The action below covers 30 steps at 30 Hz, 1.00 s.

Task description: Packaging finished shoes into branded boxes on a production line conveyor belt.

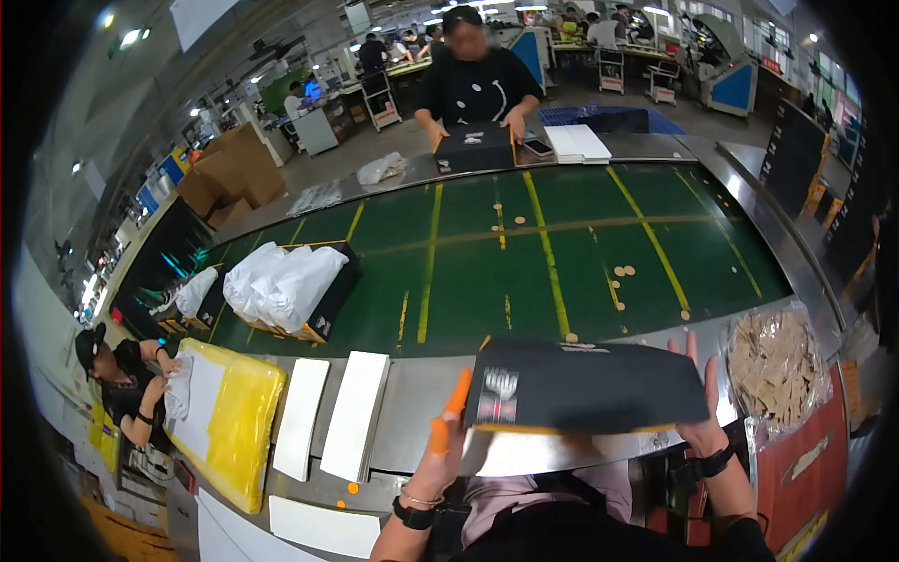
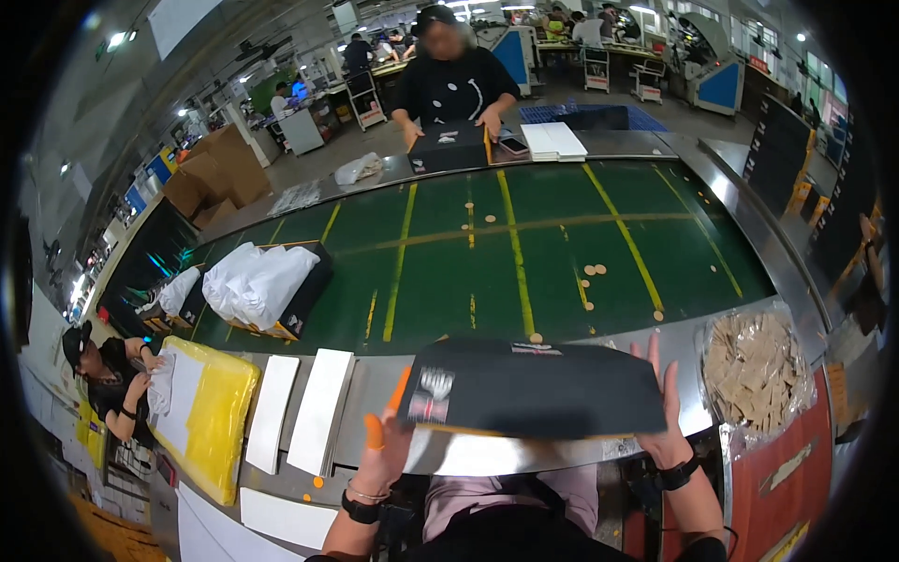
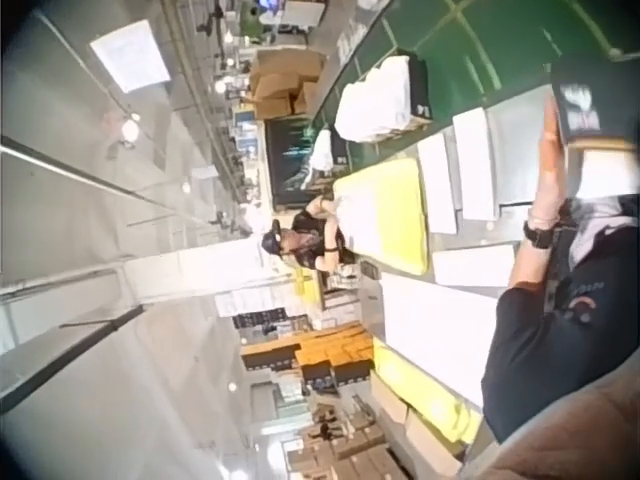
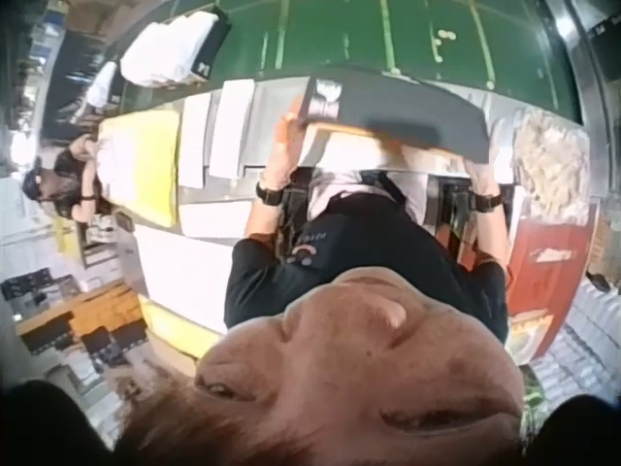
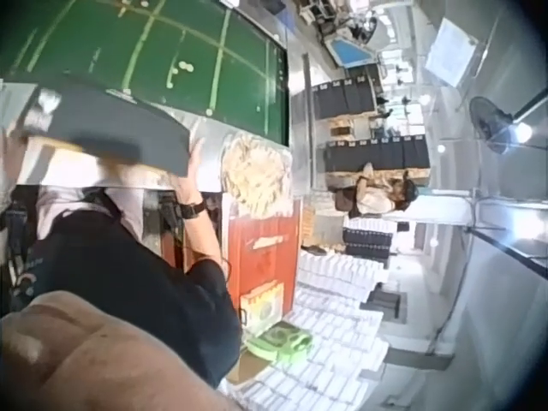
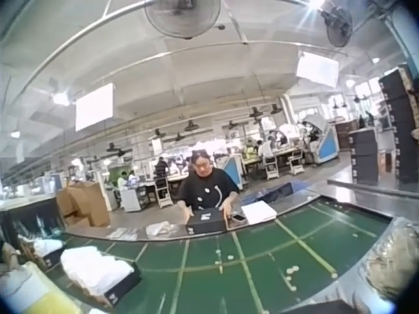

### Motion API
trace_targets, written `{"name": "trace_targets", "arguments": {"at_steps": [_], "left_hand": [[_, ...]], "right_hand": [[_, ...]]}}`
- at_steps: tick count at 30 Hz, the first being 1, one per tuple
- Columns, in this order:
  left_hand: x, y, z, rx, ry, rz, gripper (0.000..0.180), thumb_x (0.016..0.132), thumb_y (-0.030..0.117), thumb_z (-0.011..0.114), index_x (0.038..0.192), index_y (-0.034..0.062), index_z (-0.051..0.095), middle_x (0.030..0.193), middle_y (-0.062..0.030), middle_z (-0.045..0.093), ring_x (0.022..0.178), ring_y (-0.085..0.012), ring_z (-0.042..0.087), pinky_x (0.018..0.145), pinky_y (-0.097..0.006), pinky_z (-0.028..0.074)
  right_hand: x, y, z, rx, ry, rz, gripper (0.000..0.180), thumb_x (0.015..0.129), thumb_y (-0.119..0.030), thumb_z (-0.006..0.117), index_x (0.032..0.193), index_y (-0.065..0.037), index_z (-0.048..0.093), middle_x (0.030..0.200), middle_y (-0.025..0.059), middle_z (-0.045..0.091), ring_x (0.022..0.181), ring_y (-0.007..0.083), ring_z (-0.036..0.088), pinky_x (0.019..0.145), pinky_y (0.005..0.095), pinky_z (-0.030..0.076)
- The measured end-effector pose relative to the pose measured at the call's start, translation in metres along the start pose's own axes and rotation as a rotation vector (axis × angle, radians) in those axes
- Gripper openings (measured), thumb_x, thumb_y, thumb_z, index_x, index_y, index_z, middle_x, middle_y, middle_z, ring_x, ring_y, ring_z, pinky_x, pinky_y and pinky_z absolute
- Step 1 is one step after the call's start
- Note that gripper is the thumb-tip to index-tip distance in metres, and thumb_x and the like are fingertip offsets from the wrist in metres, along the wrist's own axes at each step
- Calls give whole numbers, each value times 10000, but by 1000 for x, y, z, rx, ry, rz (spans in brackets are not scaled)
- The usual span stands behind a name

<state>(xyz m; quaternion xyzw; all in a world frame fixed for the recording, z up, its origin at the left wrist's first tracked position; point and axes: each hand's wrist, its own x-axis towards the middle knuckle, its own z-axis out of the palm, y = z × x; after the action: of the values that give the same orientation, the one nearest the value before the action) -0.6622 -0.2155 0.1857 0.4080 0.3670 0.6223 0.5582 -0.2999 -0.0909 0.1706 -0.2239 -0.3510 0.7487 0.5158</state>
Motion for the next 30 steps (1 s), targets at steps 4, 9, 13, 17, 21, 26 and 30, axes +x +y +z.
{"name": "trace_targets", "arguments": {"at_steps": [4, 9, 13, 17, 21, 26, 30], "left_hand": [[27, 1, 7, 360, 187, -59, 749, 939, 239, 598, 1519, 8, 183, 1456, -141, 410, 1341, -220, 386, 1097, -338, 318], [68, 35, 16, 1090, 259, 88, 511, 966, 332, 473, 1361, 9, 434, 888, -304, 647, 859, -474, 612, 746, -516, 473], [80, 34, 14, 1254, 330, 134, 347, 966, 258, 464, 1139, -25, 565, 779, -253, 650, 752, -439, 629, 670, -507, 493], [76, 56, 17, 1306, 304, 131, 302, 938, 213, 486, 918, -56, 622, 749, -236, 646, 702, -411, 636, 626, -484, 502], [79, 51, 16, 1363, 303, 155, 260, 912, 182, 501, 898, -43, 630, 739, -223, 651, 688, -398, 642, 610, -484, 503], [76, 42, 1, 1324, 342, 225, 214, 877, 140, 511, 898, -39, 627, 708, -201, 649, 653, -385, 640, 581, -475, 504], [92, 23, 18, 1407, 340, 353, 212, 850, 86, 509, 923, -76, 624, 629, -178, 621, 580, -338, 632, 506, -416, 498]], "right_hand": [[42, 2, 16, -331, -115, -302, 782, 973, -644, 261, 1527, -93, 227, 1552, 91, 276, 1431, 219, 227, 1173, 378, 174], [45, -19, 32, -267, -67, -247, 558, 1027, -416, 395, 1449, -55, 343, 1464, 77, 396, 1354, 214, 358, 1137, 360, 274], [52, -25, 21, -139, 26, -151, 498, 1053, -381, 339, 1466, -103, 332, 1424, 84, 429, 1324, 208, 414, 1109, 342, 350], [56, -31, 49, -207, -10, -173, 502, 1049, -401, 341, 1459, -111, 352, 1420, 92, 438, 1319, 212, 423, 1109, 332, 356], [68, -32, 21, -203, 197, -182, 585, 1016, -485, 395, 1451, -95, 367, 1419, 98, 439, 1318, 221, 427, 1104, 346, 354], [78, -41, -8, -160, 407, -161, 684, 978, -548, 445, 1458, -69, 351, 1454, 105, 410, 1340, 236, 405, 1110, 357, 334], [90, -27, 19, -351, 468, -203, 787, 963, -641, 345, 1489, -60, 277, 1520, 150, 304, 1403, 282, 322, 1134, 433, 301]]}}
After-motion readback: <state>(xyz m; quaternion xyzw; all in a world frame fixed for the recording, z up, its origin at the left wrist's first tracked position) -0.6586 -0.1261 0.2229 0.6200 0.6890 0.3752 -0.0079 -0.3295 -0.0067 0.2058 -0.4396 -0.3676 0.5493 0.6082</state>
